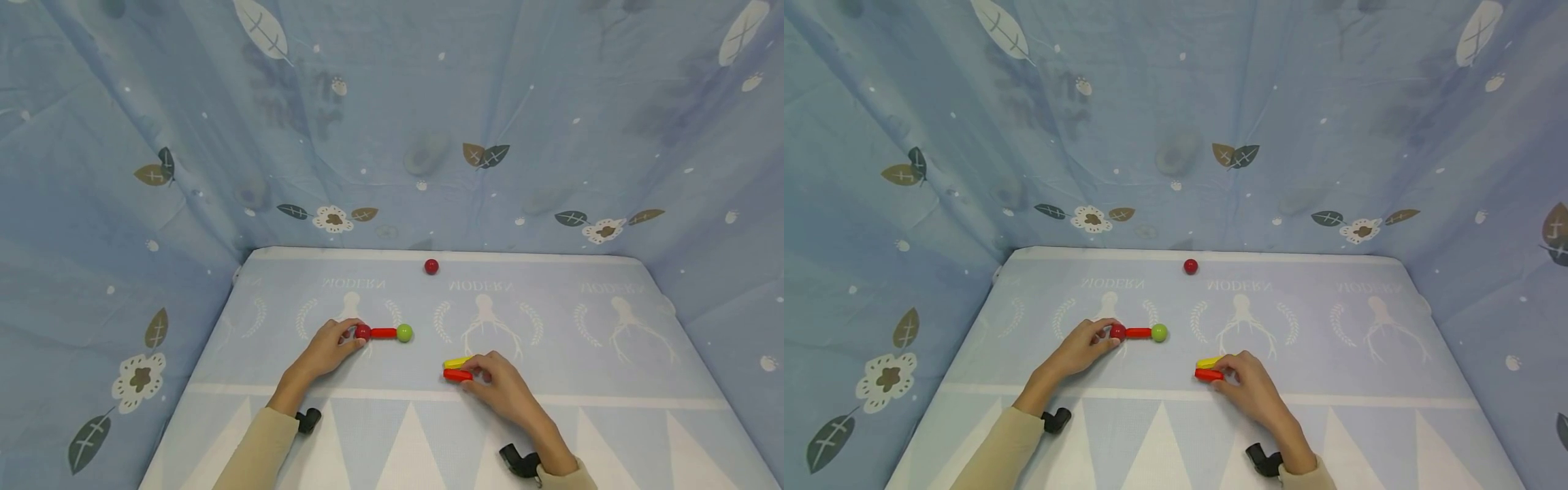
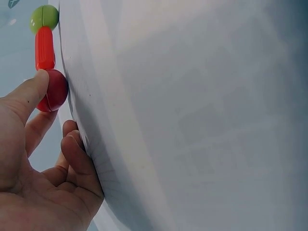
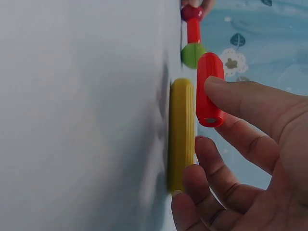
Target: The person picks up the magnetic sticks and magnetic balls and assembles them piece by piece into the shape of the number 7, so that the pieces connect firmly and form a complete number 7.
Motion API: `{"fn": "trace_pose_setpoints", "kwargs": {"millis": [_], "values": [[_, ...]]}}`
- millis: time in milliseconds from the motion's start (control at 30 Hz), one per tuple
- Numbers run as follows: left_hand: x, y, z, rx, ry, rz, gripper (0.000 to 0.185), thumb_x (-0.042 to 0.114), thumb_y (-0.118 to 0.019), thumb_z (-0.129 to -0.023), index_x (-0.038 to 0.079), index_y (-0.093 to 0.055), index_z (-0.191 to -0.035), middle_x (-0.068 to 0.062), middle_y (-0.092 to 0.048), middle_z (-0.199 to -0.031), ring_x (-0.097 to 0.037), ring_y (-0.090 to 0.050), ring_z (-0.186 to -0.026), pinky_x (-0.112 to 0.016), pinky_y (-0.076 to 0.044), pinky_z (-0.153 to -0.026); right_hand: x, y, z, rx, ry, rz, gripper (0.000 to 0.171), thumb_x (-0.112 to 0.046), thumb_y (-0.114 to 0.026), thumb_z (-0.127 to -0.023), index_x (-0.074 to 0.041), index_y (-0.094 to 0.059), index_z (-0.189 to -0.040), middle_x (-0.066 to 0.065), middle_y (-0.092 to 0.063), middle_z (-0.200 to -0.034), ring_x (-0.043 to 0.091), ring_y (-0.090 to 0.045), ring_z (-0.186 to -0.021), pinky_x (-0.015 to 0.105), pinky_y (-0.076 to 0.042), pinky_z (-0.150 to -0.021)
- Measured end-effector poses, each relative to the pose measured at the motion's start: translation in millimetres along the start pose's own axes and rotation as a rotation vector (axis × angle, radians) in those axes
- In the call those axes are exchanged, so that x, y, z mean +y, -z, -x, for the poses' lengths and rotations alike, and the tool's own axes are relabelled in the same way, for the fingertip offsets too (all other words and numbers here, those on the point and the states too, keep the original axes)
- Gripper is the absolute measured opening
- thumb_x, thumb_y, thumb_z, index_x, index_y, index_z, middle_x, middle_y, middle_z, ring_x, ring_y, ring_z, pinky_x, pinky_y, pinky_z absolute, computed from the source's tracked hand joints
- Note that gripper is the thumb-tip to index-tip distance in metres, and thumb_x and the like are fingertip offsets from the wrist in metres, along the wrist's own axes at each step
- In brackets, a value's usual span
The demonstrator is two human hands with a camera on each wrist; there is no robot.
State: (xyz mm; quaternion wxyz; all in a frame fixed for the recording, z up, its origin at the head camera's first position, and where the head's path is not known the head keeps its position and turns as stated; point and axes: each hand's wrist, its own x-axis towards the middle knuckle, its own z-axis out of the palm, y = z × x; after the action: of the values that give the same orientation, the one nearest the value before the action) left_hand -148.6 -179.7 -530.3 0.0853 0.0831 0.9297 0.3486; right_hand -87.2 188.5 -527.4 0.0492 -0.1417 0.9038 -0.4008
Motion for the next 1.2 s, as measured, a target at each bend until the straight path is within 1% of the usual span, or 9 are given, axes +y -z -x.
{"fn": "trace_pose_setpoints", "kwargs": {"millis": [133, 233, 433, 533, 700, 767, 833, 1000, 1200], "values": [[-0.1, 0.6, -0.1, -0.004, -0.005, 0.001, 0.039, 0.031, -0.073, -0.093, 0.020, -0.064, -0.129, -0.003, -0.052, -0.093, -0.018, -0.047, -0.085, -0.036, -0.042, -0.070, -11.1, -5.7, -6.7, -0.005, 0.069, -0.028, 0.023, -0.011, -0.082, -0.083, -0.021, -0.073, -0.102, -0.003, -0.058, -0.089, 0.020, -0.052, -0.080, 0.028, -0.044, -0.069], [-0.1, 1.1, -0.7, -0.004, -0.007, 0.003, 0.039, 0.031, -0.073, -0.093, 0.021, -0.064, -0.130, -0.004, -0.052, -0.094, -0.019, -0.048, -0.085, -0.037, -0.042, -0.070, -21.2, -11.8, -12.6, -0.027, 0.108, -0.048, 0.023, -0.011, -0.081, -0.084, -0.022, -0.073, -0.102, -0.006, -0.058, -0.092, 0.021, -0.054, -0.083, 0.031, -0.046, -0.074], [0.1, 1.6, -1.2, -0.005, -0.008, 0.004, 0.040, 0.030, -0.073, -0.093, 0.019, -0.064, -0.130, -0.003, -0.053, -0.094, -0.019, -0.049, -0.086, -0.037, -0.043, -0.071, -41.4, -29.1, -26.5, -0.107, 0.156, -0.059, 0.022, -0.015, -0.079, -0.087, -0.026, -0.071, -0.104, -0.010, -0.057, -0.094, 0.020, -0.055, -0.088, 0.033, -0.047, -0.076], [0.8, 1.7, -1.8, -0.006, -0.006, 0.004, 0.040, 0.029, -0.074, -0.093, 0.019, -0.064, -0.130, -0.003, -0.052, -0.093, -0.019, -0.048, -0.086, -0.037, -0.043, -0.071, -52.8, -38.0, -34.4, -0.158, 0.174, -0.065, 0.022, -0.016, -0.078, -0.088, -0.027, -0.071, -0.106, -0.010, -0.057, -0.094, 0.019, -0.054, -0.089, 0.032, -0.047, -0.077], [2.4, 1.8, -2.8, -0.007, 0.001, -0.005, 0.039, 0.030, -0.074, -0.093, 0.020, -0.065, -0.129, -0.006, -0.053, -0.094, -0.020, -0.048, -0.086, -0.036, -0.042, -0.070, -68.2, -54.6, -44.4, -0.241, 0.206, -0.065, 0.020, -0.017, -0.077, -0.089, -0.028, -0.071, -0.104, -0.003, -0.057, -0.096, 0.018, -0.054, -0.091, 0.029, -0.046, -0.077], [2.8, 1.8, -2.9, -0.006, 0.003, -0.009, 0.038, 0.029, -0.074, -0.092, 0.021, -0.065, -0.128, -0.006, -0.053, -0.094, -0.020, -0.049, -0.087, -0.036, -0.043, -0.070, -72.4, -61.8, -47.0, -0.266, 0.220, -0.066, 0.019, -0.018, -0.078, -0.089, -0.029, -0.071, -0.104, -0.001, -0.057, -0.097, 0.018, -0.054, -0.092, 0.028, -0.045, -0.077], [2.8, 1.9, -2.6, -0.005, 0.001, -0.012, 0.038, 0.029, -0.074, -0.092, 0.020, -0.065, -0.128, -0.006, -0.053, -0.095, -0.021, -0.049, -0.087, -0.036, -0.043, -0.071, -75.3, -69.1, -49.4, -0.285, 0.232, -0.068, 0.019, -0.020, -0.078, -0.089, -0.030, -0.071, -0.103, -0.003, -0.057, -0.097, 0.016, -0.054, -0.092, 0.027, -0.045, -0.077], [1.6, 1.6, -1.6, 0.001, -0.005, -0.007, 0.038, 0.030, -0.075, -0.092, 0.021, -0.066, -0.128, -0.006, -0.054, -0.095, -0.020, -0.051, -0.087, -0.037, -0.044, -0.071, -81.2, -83.2, -52.8, -0.304, 0.267, -0.079, 0.017, -0.022, -0.079, -0.089, -0.029, -0.071, -0.101, -0.005, -0.057, -0.096, 0.013, -0.053, -0.091, 0.026, -0.044, -0.077], [0.8, 1.2, 0.4, 0.007, 0.004, 0.002, 0.038, 0.030, -0.074, -0.092, 0.021, -0.065, -0.128, -0.005, -0.055, -0.096, -0.020, -0.052, -0.089, -0.038, -0.045, -0.072, -83.4, -96.4, -54.3, -0.336, 0.295, -0.057, 0.015, -0.024, -0.080, -0.087, -0.028, -0.072, -0.100, -0.007, -0.057, -0.091, 0.011, -0.050, -0.084, 0.022, -0.040, -0.070]]}}
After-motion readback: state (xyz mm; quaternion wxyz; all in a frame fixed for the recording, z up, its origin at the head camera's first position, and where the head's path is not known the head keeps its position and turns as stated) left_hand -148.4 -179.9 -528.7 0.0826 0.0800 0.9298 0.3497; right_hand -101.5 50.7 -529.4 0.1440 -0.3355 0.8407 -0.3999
